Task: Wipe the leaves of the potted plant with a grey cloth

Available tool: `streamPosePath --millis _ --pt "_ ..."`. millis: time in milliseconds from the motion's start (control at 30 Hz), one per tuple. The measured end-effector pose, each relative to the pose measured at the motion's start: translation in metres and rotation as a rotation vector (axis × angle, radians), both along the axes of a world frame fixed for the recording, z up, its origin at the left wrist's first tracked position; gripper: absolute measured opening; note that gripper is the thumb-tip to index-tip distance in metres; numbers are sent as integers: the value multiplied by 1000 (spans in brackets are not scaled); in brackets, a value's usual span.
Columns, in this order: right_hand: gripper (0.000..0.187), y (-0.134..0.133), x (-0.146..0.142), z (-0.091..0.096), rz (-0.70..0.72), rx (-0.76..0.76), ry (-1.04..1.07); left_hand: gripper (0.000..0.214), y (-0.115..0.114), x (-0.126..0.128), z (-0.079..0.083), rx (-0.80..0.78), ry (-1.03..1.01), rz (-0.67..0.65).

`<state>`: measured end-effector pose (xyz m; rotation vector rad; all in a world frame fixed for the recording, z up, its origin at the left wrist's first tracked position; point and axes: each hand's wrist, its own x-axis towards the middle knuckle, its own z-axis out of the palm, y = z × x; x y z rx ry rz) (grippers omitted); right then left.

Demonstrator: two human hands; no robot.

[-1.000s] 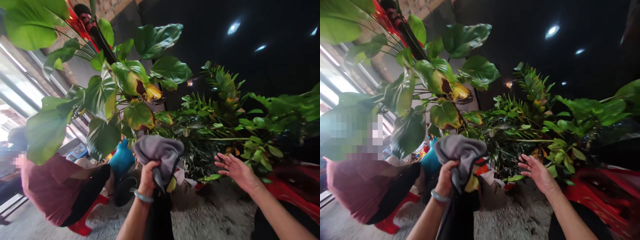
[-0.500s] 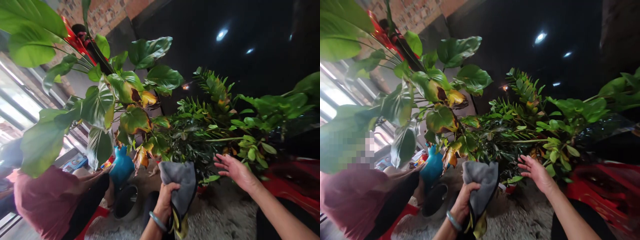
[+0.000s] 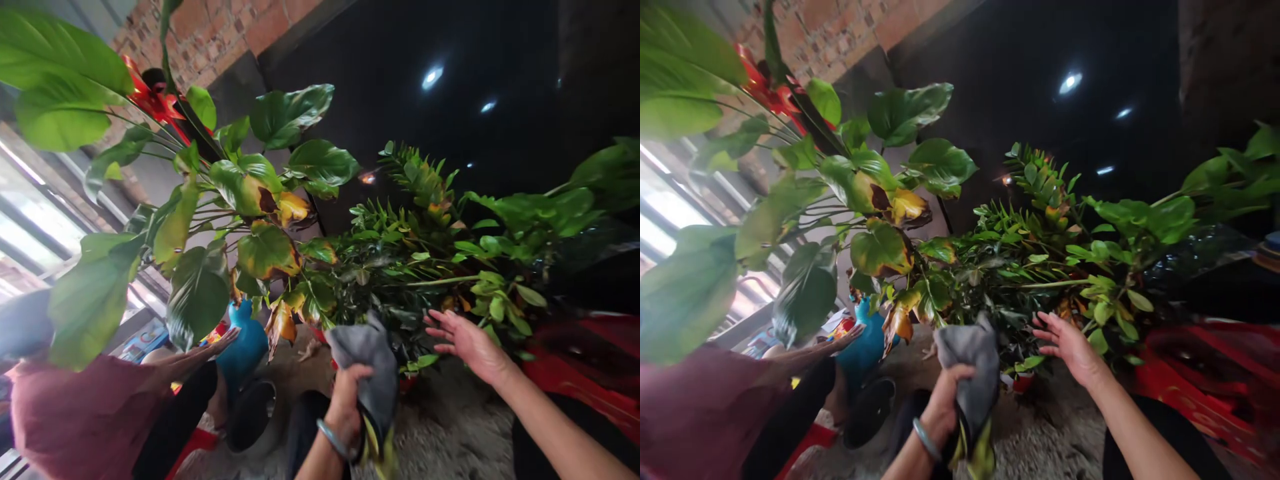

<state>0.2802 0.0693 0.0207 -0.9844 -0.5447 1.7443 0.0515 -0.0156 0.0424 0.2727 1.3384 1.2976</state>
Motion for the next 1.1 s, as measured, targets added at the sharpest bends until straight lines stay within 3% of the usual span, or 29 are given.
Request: streamPosePath --millis 33,100,200,267,333,367,433,500,567,633,700,767,867,933,1000,1100 --pt "22 1 1 -2 7 10 -5 39 -11 5 -7 -24 -14 -61" --pt "23 2 2 -7 19 49 -2 38 -22 10 3 -49 -32 -126" --pt "26 3 4 -13 15 90 14 21 -10 2 59 36 -19 -57" --pt "25 3 5 -15 16 96 26 14 12 -10 99 234 -2 145" --pt "23 5 7 -16 26 103 45 12 32 -19 121 375 19 306" --pt "22 5 8 -16 30 106 55 12 39 -21 122 402 37 354" --pt "20 6 8 -15 31 102 68 15 42 -18 105 346 90 348" --pt "19 6 8 -14 32 88 67 27 31 -6 71 205 144 220" --pt "18 5 6 -12 27 75 61 40 13 9 40 67 134 6" --pt "19 3 5 -10 15 69 55 49 -1 22 27 53 97 -144" --pt "21 2 4 -10 11 68 51 50 -5 29 39 118 55 -225" --pt "23 2 5 -10 12 76 47 40 5 28 70 204 19 -216" --pt "25 2 8 -12 13 96 48 18 38 21 119 354 -44 -1" --pt "27 3 9 -11 16 107 55 9 61 22 132 444 -82 156" --pt "27 3 9 -11 15 103 76 9 75 30 123 442 -83 197" --pt "27 3 8 -10 12 84 101 21 66 50 79 280 -19 28"
